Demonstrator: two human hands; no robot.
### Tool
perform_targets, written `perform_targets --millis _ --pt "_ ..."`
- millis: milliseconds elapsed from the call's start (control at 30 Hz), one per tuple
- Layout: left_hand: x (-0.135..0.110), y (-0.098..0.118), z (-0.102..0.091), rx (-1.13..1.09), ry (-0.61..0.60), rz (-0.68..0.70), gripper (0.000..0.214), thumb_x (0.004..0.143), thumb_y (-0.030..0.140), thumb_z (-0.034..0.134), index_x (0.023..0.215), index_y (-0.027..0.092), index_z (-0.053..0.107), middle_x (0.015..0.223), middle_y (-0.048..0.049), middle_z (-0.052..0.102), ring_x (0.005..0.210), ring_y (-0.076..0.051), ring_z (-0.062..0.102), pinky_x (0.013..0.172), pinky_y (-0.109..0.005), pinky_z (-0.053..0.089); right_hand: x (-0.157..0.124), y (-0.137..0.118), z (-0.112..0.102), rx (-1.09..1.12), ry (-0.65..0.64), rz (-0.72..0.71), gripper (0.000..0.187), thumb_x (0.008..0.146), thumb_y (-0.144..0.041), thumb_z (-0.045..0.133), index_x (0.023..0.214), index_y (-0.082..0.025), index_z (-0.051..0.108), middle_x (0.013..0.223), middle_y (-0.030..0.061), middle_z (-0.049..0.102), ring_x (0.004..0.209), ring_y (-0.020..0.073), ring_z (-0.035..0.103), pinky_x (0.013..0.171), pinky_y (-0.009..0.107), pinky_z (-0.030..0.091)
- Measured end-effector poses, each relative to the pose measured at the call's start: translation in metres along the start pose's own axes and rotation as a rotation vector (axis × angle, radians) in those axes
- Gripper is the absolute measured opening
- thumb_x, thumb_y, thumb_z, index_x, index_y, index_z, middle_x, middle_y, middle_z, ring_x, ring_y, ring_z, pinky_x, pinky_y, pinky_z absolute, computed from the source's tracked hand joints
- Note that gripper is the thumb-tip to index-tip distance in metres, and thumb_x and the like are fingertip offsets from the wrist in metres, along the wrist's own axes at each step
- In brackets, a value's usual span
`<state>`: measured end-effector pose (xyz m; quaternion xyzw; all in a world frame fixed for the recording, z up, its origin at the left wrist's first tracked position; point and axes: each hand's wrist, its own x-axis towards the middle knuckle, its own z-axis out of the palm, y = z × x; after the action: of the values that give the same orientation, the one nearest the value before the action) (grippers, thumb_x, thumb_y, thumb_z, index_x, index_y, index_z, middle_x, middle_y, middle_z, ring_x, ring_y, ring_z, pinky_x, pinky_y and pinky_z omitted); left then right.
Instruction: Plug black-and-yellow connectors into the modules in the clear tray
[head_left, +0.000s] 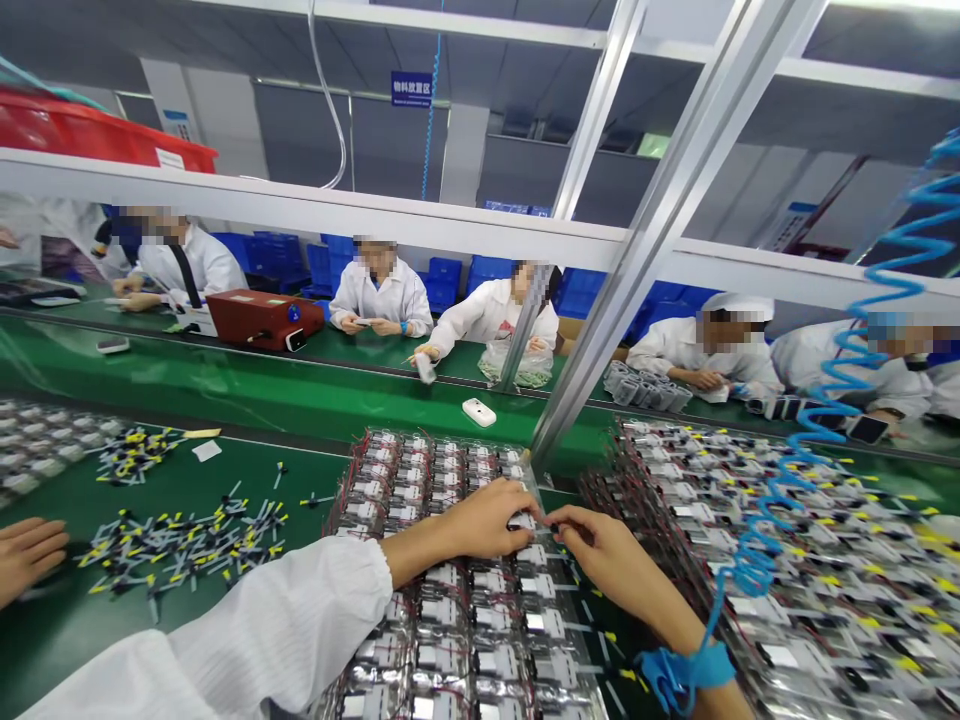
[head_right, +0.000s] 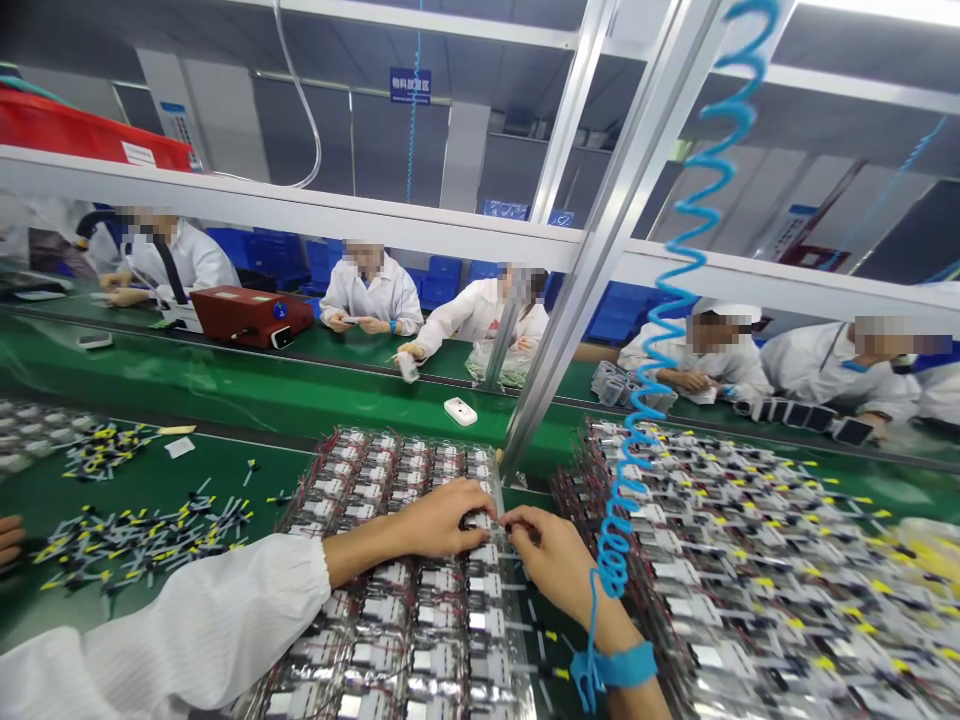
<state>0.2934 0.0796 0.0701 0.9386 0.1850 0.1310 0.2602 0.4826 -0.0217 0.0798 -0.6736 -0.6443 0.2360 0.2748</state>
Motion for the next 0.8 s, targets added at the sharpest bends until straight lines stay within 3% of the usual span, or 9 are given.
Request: perform_targets --millis 100,200,400,600,800 --pt "0.0 0.0 0.0 -0.015 0.011 -0.005 0.024 0.088 0.023 0.066 0.111 0.019 0.069 0.108 -0.0081 0.066 0.11 -0.026 0.06 0.099 -0.036 0.046 -0.001 -0.008 -0.003 -0.039 -0.04 -0.015 0.034 0.08 -0.047 0.052 0.089 -0.023 0.075 0.082 0.0057 0.074 0.071 0.0246 0.062 0.071 0.038 0.047" --pt "-0.001 -0.001 0.0 -0.035 0.03 -0.013 0.023 0.088 0.026 0.067 0.111 0.021 0.069 0.105 -0.0069 0.067 0.107 -0.025 0.061 0.098 -0.036 0.047 0.002 0.0 -0.004 -0.029 -0.026 -0.066 0.028 0.081 -0.046 0.056 0.082 -0.024 0.072 0.083 0.0053 0.074 0.076 0.0244 0.064 0.074 0.037 0.048" --pt "-0.001 -0.002 0.002 -0.024 0.034 -0.03 0.028 0.088 0.028 0.069 0.114 0.02 0.07 0.107 -0.0077 0.069 0.109 -0.026 0.062 0.1 -0.038 0.047 0.007 0.022 0.002 0.056 0.059 -0.086 0.039 0.089 -0.05 0.052 0.1 -0.023 0.077 0.103 0.0091 0.076 0.089 0.027 0.068 0.082 0.04 0.051" --pt "-0.004 0.002 -0.001 -0.012 0.043 -0.022 0.026 0.09 0.029 0.067 0.115 0.021 0.069 0.108 -0.0075 0.069 0.109 -0.026 0.062 0.1 -0.037 0.047 0.01 0.017 0.009 0.067 0.046 0.003 0.038 0.081 -0.052 0.058 0.091 -0.02 0.077 0.085 0.0071 0.075 0.074 0.0253 0.065 0.072 0.037 0.048" --pt "-0.006 0.005 -0.003 -0.025 0.03 -0.047 0.026 0.092 0.03 0.068 0.115 0.019 0.068 0.11 -0.0087 0.069 0.114 -0.027 0.061 0.1 -0.038 0.046 0.011 0.015 0.007 0.081 0.061 0.007 0.041 0.079 -0.056 0.059 0.087 -0.02 0.076 0.082 0.0075 0.074 0.074 0.0259 0.064 0.072 0.037 0.046"
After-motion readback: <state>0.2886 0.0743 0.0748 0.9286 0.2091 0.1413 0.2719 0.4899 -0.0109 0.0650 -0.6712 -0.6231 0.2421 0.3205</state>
